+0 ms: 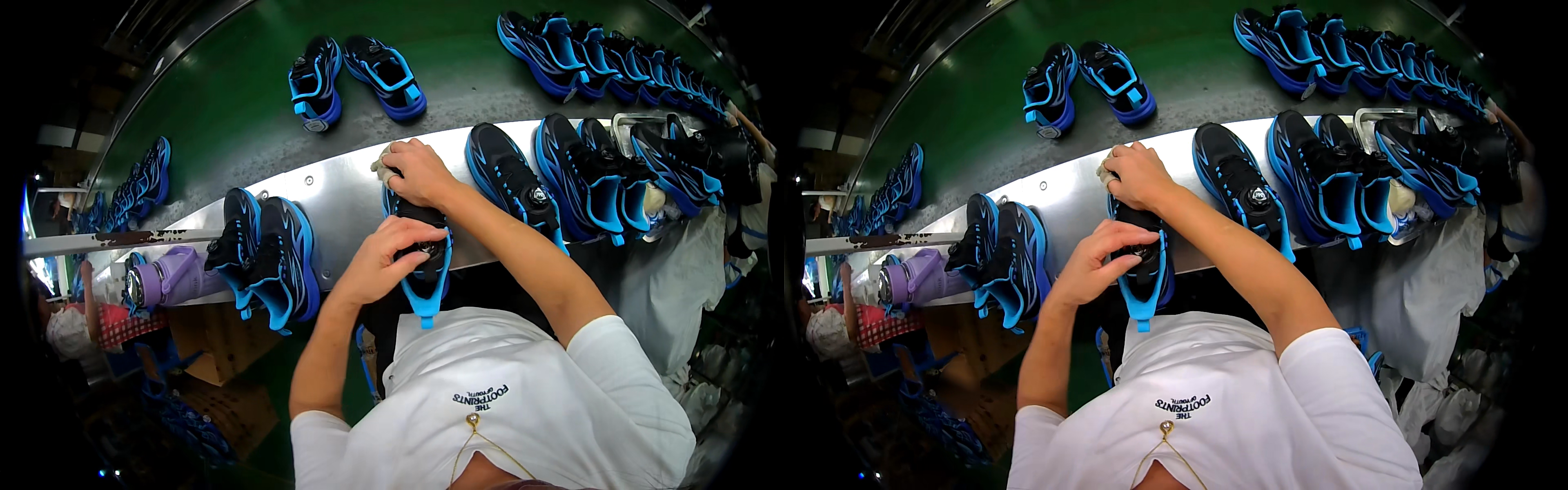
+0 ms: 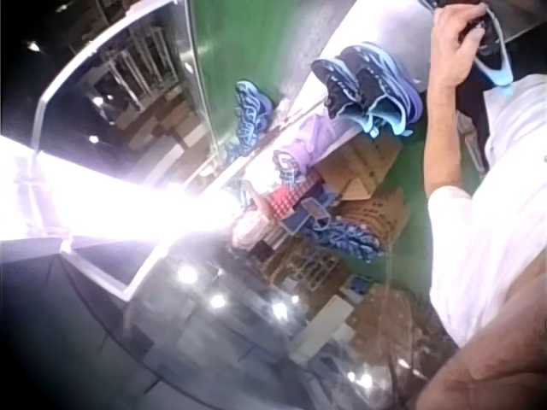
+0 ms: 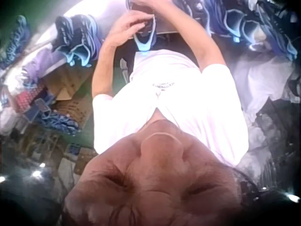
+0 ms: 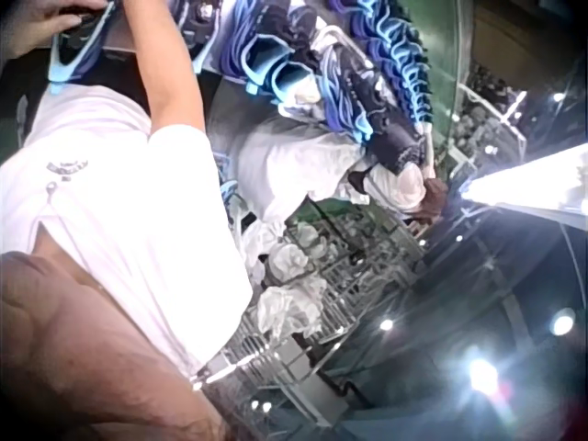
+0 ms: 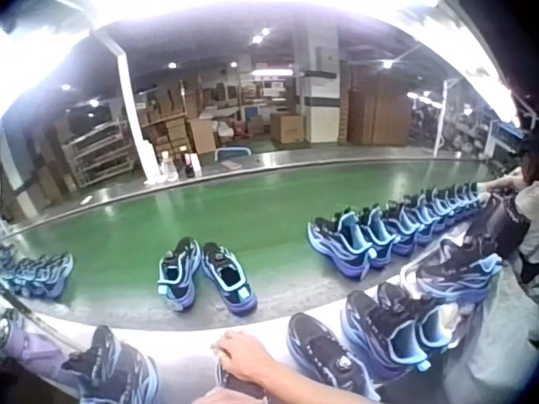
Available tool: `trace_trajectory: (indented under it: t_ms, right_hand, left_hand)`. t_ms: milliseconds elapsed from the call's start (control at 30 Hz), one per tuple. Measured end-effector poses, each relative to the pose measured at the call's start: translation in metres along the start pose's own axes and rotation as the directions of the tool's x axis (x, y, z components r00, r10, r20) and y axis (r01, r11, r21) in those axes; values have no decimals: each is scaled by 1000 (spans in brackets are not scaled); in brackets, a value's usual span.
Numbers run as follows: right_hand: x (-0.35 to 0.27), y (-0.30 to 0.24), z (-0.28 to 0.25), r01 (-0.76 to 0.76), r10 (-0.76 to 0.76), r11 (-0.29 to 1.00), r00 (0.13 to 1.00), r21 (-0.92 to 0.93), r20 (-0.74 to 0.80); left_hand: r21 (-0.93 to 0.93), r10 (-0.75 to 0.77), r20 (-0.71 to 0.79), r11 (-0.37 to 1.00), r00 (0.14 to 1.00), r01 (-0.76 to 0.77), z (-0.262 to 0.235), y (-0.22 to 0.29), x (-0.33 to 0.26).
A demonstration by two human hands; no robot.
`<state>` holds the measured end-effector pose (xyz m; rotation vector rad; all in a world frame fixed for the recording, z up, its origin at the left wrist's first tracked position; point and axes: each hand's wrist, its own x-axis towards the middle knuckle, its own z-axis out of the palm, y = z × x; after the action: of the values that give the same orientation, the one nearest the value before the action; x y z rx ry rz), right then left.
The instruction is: The person cleans a pair of black and blue sneakers by wiping the surfaces and around the dial closure with a cloth, then places them on a conveyor belt and picks up another pair to repeat the process.
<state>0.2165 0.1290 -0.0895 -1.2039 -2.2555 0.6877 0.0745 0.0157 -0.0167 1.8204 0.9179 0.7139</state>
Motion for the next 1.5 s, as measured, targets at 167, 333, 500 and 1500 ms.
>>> trace_trajectory:
  t_ms: [167,333,500,1500]
  right_hand:
    - [4,2,0,-37,37,999,999,23,33]
    - [3,3,1,-49,49,999,998,-6,24]
    - [3,0,4,-1,1,1000,1000,27,-4]
    - [2,0,-1,-117,119,978,993,170,-2]
  left_hand:
    - [222,-97,-271,962,958,160,9,24,-1]
    - [183,-232,-561,901,795,392,51,21,-2]
    - [-82,-2,-37,997,999,-2,5,-16,-2]
    - [-201,-78,-94,978,992,58,13,-16,-9]
